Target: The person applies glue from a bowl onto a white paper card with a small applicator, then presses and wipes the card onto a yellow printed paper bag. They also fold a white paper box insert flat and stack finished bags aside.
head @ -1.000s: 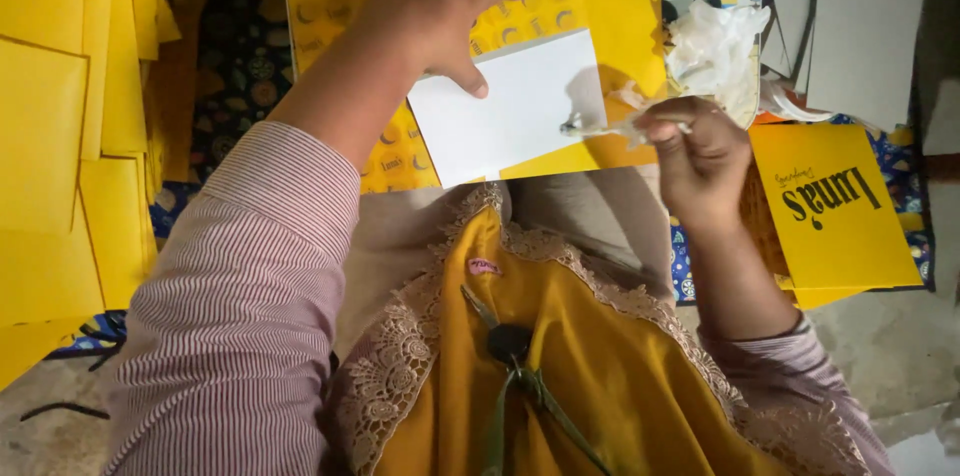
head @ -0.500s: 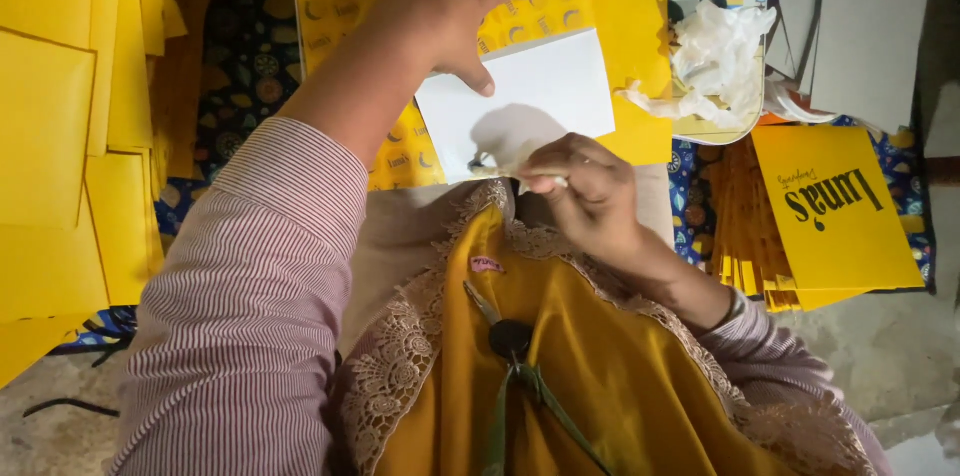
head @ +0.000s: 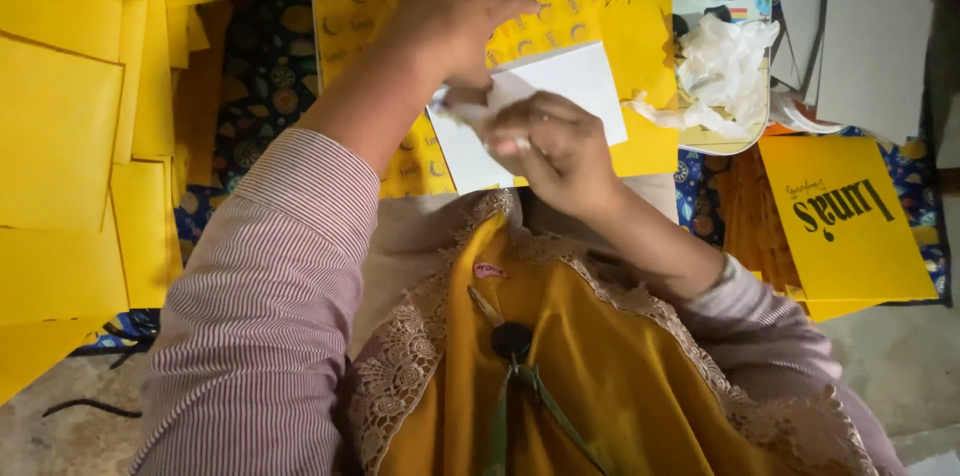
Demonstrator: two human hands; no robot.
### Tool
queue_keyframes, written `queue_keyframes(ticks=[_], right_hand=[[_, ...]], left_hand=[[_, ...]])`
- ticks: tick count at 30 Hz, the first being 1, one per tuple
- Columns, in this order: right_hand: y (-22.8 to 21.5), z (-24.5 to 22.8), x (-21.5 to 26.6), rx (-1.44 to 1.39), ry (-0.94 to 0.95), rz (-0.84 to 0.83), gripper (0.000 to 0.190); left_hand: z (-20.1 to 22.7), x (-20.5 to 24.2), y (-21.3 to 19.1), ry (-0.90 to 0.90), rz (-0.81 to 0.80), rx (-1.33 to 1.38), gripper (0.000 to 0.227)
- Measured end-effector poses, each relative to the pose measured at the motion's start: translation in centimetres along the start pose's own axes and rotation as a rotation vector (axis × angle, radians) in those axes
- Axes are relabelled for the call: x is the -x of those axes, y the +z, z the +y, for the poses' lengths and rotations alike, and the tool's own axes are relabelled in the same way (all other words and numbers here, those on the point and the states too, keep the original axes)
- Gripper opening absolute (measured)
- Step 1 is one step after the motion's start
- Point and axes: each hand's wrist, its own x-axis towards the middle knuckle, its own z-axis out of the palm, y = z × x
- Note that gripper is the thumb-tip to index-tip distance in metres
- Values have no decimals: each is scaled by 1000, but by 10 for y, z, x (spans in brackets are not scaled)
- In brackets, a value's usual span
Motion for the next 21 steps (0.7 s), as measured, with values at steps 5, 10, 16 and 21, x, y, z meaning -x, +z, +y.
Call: queue_keyframes(ticks=[5,10,16,21], right_hand=[[-65,20,24,-47,-12,153,14],[-151,79,19,289,-89,530,20],[-179,138,25,583,-78,528,25],[-172,120,48,959,193,371,68]], left_hand=[[-9,-1,6,101,33,38,118],[-4,-3,-6,74,-88,13,117],[-2,-6,-11,-5,-171,-36,87],[-6,-9,-17,-42,-161,-28,75]])
